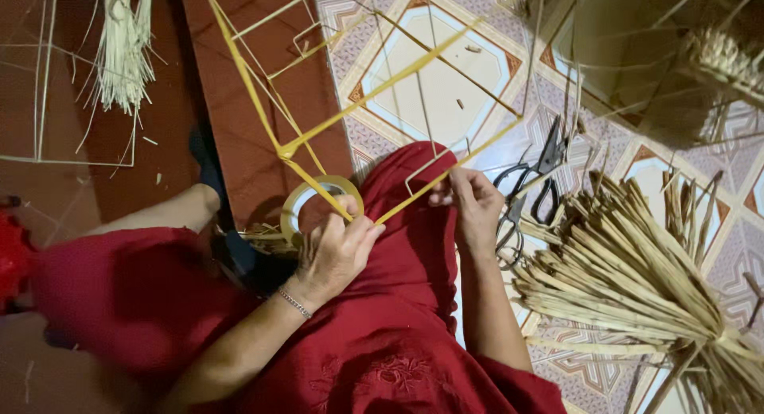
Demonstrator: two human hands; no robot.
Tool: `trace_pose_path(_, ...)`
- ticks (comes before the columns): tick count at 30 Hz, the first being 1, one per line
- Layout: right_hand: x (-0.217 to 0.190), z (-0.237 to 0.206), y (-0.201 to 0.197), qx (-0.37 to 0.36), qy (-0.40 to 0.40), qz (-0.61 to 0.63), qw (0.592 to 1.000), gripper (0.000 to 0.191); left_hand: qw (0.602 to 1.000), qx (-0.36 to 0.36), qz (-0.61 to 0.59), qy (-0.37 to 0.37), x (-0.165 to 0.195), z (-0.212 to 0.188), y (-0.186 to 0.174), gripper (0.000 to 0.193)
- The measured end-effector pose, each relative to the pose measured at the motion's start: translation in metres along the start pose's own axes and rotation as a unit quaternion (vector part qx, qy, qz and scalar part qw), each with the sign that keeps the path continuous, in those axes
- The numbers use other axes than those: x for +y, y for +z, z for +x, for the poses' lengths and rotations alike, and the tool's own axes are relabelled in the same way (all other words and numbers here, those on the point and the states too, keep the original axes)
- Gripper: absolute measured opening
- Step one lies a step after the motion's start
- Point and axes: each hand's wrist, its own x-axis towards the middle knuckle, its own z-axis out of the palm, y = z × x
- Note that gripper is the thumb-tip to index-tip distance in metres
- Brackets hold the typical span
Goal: The person wraps a yellow plastic strip around a rectangular basket frame to reinforce its edges. They repeatedly pull the strip, press it into place, and trim excess with scissors. The frame remains on the floor throughout.
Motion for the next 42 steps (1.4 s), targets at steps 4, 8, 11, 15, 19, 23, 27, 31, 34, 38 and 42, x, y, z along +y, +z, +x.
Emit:
trace_pose_path(4,-0.008,0.012,0.002,0.003,-0.044,-0.076,0.996,0.029,1.000,-0.001,0.015,0.007,0.003,0.001,0.007,0.020)
trace_pose_path(8,0.004,0.029,0.012,0.043,-0.051,-0.065,0.996,0.031,0.999,-0.026,0.040,0.022,-0.001,0.006,0.010,0.023)
trace_pose_path(11,0.010,0.033,0.011,0.049,-0.038,-0.077,0.995,0.027,0.998,-0.016,0.047,0.030,-0.004,0.006,0.013,0.024)
trace_pose_path(15,0.011,0.023,0.015,-0.013,0.045,-0.070,0.996,0.020,0.999,-0.004,0.042,0.027,-0.004,0.005,0.017,0.022)
trace_pose_path(19,0.015,-0.001,0.034,-0.082,0.074,-0.007,0.994,0.019,0.994,0.004,0.087,0.064,-0.005,0.007,0.019,0.021)
trace_pose_path(23,0.017,-0.006,0.040,-0.068,0.096,0.011,0.993,0.020,0.995,0.008,0.074,0.061,-0.006,0.008,0.016,0.018)
trace_pose_path(27,0.019,-0.005,0.033,-0.075,0.084,0.027,0.993,0.024,0.998,0.032,0.045,0.029,0.004,0.013,0.019,0.017)
trace_pose_path(31,0.019,-0.005,0.034,-0.072,0.061,0.096,0.991,0.021,0.999,0.011,0.036,0.026,0.013,0.016,0.017,0.020)
trace_pose_path(34,0.011,-0.004,0.043,-0.070,0.060,0.114,0.989,0.021,0.998,0.042,0.029,0.047,0.010,0.011,0.007,0.037)
trace_pose_path(38,-0.007,-0.001,0.066,-0.084,0.066,0.153,0.982,0.019,0.994,0.099,0.000,0.047,-0.009,0.005,-0.009,0.064)
trace_pose_path(42,-0.027,0.002,0.080,-0.117,0.027,0.148,0.982,0.022,0.984,0.132,-0.116,-0.026,-0.015,0.002,-0.018,0.066)
